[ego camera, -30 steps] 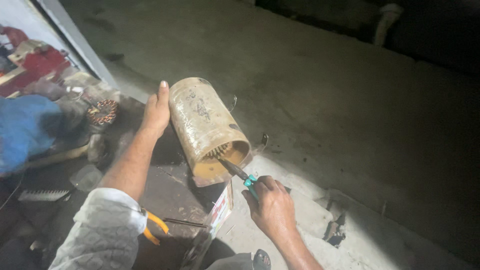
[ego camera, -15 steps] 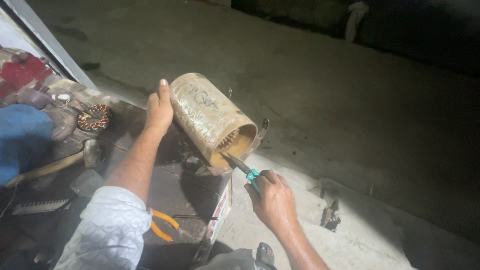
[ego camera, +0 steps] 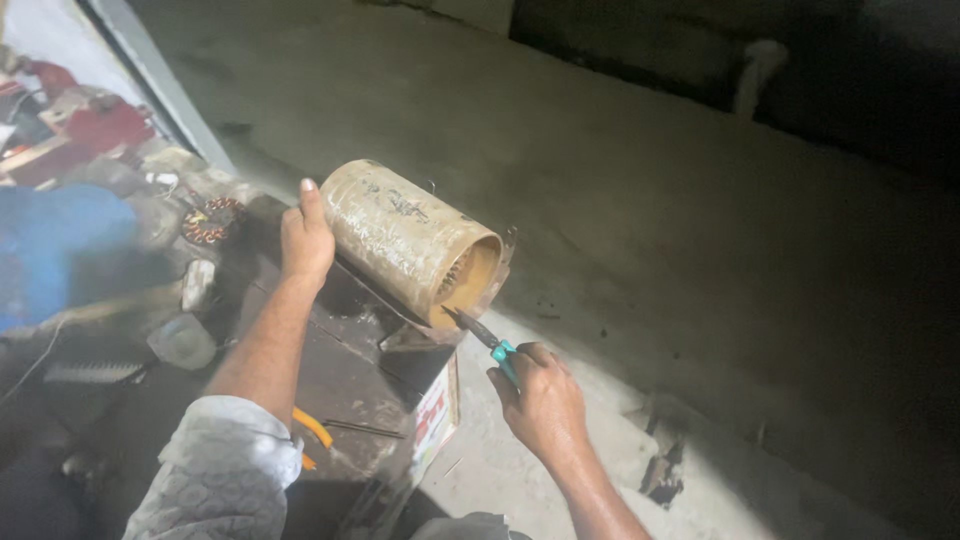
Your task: The person works on a cylindrical electrical component, inserting a white strip into its interior and using pliers to adjust internal parts. They then retrieve a coil of white wire from a nearby surface.
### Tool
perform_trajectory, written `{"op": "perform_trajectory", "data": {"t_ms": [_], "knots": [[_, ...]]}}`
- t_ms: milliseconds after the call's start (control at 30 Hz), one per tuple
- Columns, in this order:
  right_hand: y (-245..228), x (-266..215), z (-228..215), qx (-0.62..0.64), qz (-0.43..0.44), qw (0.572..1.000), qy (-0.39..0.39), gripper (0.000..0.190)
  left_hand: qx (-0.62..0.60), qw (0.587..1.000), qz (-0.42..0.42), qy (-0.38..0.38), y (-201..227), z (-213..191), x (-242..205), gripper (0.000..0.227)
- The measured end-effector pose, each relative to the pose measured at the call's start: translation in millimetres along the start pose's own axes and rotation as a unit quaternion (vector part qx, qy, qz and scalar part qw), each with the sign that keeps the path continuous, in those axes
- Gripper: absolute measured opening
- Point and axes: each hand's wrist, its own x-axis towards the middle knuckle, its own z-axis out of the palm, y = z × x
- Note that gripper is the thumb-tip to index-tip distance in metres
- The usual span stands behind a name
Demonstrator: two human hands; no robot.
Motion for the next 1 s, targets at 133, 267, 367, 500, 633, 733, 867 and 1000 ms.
{"op": "perform_trajectory", "data": {"t_ms": [133,267,367,500,633,733,867,1000], "knots": [[25.7,8.6,-19.7,0.018,-0.070,0.997,0.016,0.024,-0.017,1.000,0.024,0.000,3.2,-3.2,-4.7,0.082],[46.9,13.7,-32.8,0.053,-0.063,0.996,-0.023,0.025,-0.066,0.997,0.025,0.027,-10.9,-0.8,-10.5,0.074],[54.5,18.4,-40.2,0.067,-0.064,0.995,-0.045,0.026,-0.092,0.995,0.021,0.043,-21.1,1.8,-5.9,0.072],[59.1,18.5,-45.7,0.078,-0.055,0.993,-0.065,0.026,-0.051,0.996,0.038,0.057,-31.5,1.4,0.0,0.073],[60.8,26.7,-46.3,0.091,-0.048,0.992,-0.072,0.026,0.113,0.990,0.079,0.024,-8.6,-4.5,27.2,0.074],[62.1,25.0,-40.2,0.090,-0.049,0.994,-0.045,0.025,0.195,0.978,0.070,-0.017,5.4,-6.2,37.8,0.077],[56.5,27.8,-38.9,0.096,-0.016,0.994,-0.051,0.028,0.249,0.966,0.042,-0.064,35.2,2.9,52.4,0.081],[48.6,27.7,-33.6,0.085,0.007,0.994,-0.065,0.027,0.224,0.971,0.037,-0.073,43.6,0.4,43.7,0.079]]}}
